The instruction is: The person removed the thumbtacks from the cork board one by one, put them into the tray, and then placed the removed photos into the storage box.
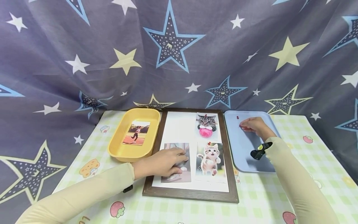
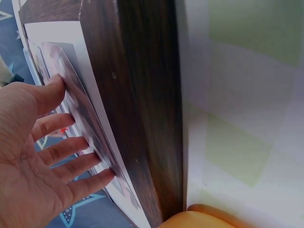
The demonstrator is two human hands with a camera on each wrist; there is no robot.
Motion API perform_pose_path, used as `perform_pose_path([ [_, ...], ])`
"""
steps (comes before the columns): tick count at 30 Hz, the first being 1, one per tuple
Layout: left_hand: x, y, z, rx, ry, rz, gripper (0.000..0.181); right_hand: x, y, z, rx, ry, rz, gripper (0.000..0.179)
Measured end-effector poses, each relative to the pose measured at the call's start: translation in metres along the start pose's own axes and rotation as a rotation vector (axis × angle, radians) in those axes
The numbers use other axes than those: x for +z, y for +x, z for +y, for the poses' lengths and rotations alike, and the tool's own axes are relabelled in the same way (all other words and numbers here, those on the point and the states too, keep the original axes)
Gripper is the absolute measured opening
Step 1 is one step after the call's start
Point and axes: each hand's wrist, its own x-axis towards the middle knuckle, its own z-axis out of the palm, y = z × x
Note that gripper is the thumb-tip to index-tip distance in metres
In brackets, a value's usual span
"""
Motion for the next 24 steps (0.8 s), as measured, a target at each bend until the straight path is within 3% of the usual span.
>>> perform_pose_path([
  [10, 0.0011, -0.0002, 0.0, -0.009, 0.001, -0.006, 0.048, 0.0008, 0.0024, 0.0011, 0.005, -0.085, 0.035, 0.017],
  [24, 0.0017, -0.0009, -0.0011, 0.005, 0.009, 0.007, 0.048, -0.0023, 0.0032, 0.0036, -0.02, -0.025, -0.03, 0.026],
])
